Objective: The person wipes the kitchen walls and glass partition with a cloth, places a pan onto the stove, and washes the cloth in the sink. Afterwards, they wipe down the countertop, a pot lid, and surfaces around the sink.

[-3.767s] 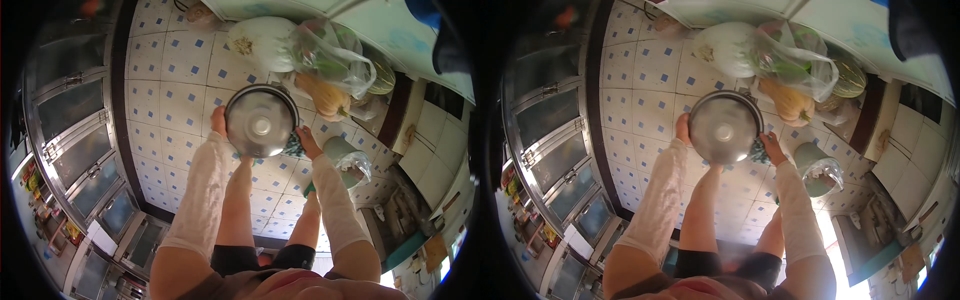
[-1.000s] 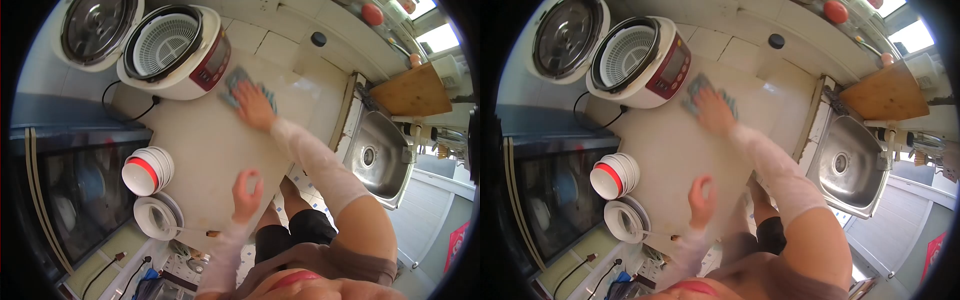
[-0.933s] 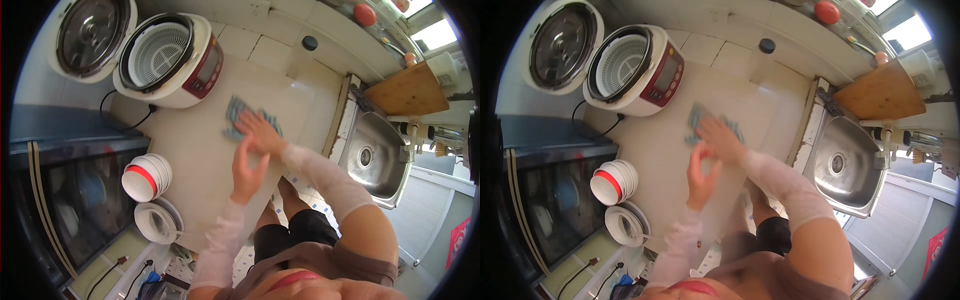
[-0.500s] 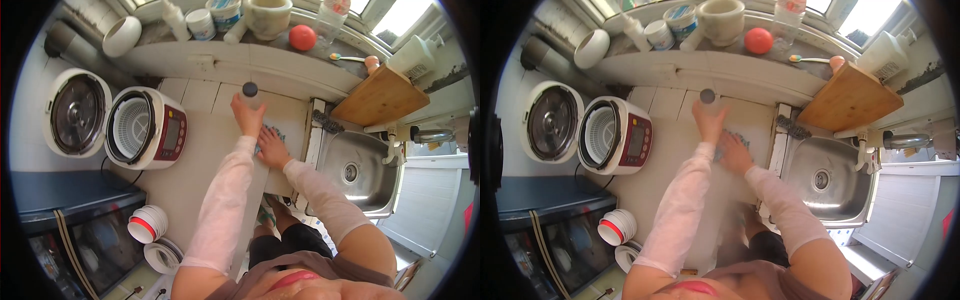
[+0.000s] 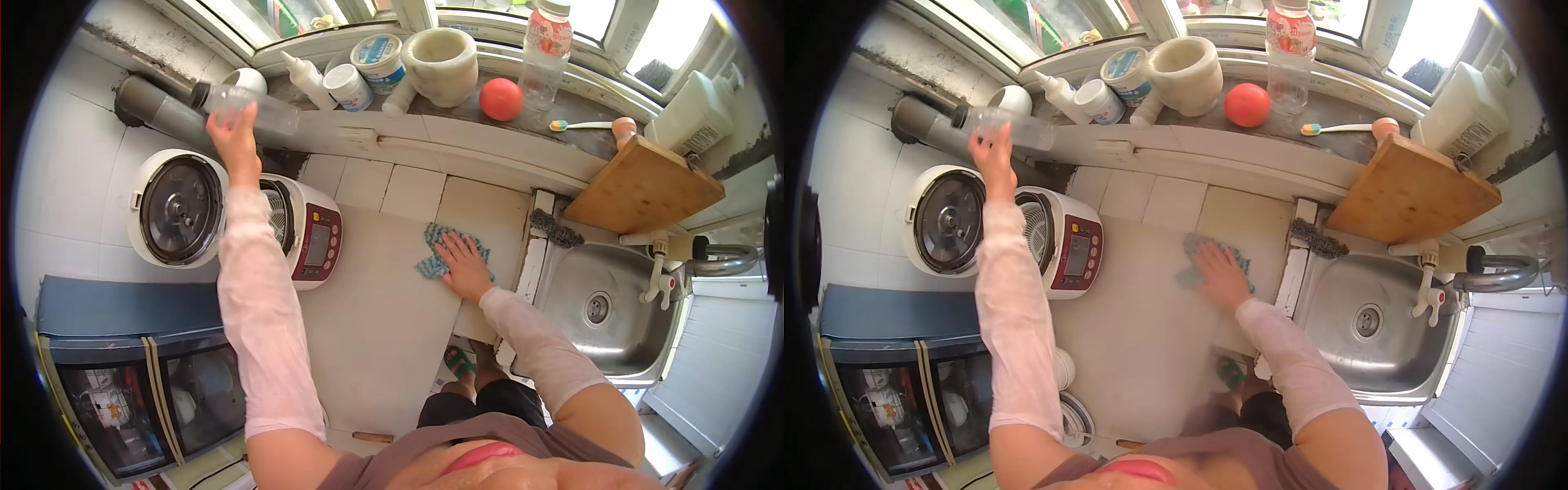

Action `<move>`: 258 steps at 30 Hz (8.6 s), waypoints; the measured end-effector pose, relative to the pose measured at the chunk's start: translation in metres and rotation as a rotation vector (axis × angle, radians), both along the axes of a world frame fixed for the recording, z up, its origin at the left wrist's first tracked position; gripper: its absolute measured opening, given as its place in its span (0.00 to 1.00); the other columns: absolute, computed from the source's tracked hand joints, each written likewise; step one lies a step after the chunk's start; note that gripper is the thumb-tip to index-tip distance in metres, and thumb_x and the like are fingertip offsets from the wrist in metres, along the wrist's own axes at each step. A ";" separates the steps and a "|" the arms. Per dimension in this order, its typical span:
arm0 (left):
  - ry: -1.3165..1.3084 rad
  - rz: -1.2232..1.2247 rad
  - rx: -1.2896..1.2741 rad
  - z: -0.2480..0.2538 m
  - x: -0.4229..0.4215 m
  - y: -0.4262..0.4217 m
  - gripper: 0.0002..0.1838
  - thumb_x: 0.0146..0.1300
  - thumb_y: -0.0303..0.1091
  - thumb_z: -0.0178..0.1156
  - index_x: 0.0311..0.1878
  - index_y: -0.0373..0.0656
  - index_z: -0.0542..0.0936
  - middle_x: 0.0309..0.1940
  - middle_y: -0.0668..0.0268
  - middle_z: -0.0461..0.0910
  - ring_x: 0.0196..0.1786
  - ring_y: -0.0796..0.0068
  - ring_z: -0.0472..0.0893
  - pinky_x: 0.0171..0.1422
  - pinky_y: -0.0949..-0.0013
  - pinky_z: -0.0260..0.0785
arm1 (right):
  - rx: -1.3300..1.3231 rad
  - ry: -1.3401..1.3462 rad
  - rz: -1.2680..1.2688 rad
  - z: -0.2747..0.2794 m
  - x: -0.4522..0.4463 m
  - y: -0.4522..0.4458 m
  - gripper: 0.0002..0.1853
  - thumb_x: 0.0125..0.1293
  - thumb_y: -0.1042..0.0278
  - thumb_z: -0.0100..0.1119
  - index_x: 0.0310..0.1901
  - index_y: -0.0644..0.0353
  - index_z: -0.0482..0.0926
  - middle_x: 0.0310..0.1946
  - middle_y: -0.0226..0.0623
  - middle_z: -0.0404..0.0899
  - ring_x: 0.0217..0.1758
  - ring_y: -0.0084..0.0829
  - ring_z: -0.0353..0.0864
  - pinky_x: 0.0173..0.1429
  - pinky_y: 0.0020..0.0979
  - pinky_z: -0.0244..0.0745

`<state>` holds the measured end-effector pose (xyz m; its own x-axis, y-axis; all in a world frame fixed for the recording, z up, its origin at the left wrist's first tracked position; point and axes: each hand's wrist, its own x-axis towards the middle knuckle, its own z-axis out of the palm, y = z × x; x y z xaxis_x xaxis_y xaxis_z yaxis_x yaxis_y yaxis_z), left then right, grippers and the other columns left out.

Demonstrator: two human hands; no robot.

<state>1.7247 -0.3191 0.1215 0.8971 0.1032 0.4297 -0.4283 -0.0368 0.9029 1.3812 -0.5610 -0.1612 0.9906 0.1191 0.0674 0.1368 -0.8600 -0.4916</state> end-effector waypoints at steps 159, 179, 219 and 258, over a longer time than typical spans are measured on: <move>0.493 -0.084 1.509 -0.284 -0.418 0.145 0.57 0.47 0.52 0.74 0.75 0.39 0.54 0.68 0.24 0.51 0.73 0.33 0.53 0.79 0.51 0.43 | -0.170 -0.024 -0.502 -0.083 -0.016 -0.009 0.32 0.55 0.73 0.53 0.65 0.68 0.66 0.70 0.49 0.61 0.74 0.53 0.54 0.76 0.48 0.49; 0.501 -0.065 1.464 -0.288 -0.426 0.144 0.56 0.46 0.51 0.76 0.74 0.42 0.56 0.69 0.26 0.52 0.74 0.35 0.54 0.79 0.52 0.43 | -0.568 0.158 -0.126 -0.022 -0.118 0.009 0.09 0.58 0.69 0.56 0.41 0.55 0.77 0.41 0.38 0.76 0.44 0.40 0.79 0.49 0.42 0.75; 0.448 -0.029 1.436 -0.304 -0.428 0.152 0.55 0.46 0.56 0.74 0.74 0.45 0.58 0.70 0.32 0.53 0.74 0.37 0.53 0.79 0.52 0.45 | -0.072 -0.269 0.289 -0.048 -0.226 0.162 0.20 0.53 0.69 0.58 0.50 0.58 0.80 0.55 0.37 0.75 0.55 0.46 0.71 0.59 0.46 0.68; -0.111 -0.248 0.735 -0.209 -0.349 -0.347 0.17 0.45 0.20 0.57 0.42 0.38 0.71 0.36 0.58 0.70 0.38 0.56 0.71 0.45 0.62 0.68 | 0.203 -0.211 -0.138 0.031 -0.223 -0.119 0.25 0.54 0.76 0.55 0.57 0.55 0.78 0.56 0.32 0.74 0.52 0.43 0.72 0.56 0.38 0.73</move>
<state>1.3760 -0.6661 -0.0872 0.8048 -0.4401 0.3983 -0.5881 -0.5002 0.6355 1.1583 -0.6797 -0.1299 0.9582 -0.0520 0.2814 0.1431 -0.7646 -0.6285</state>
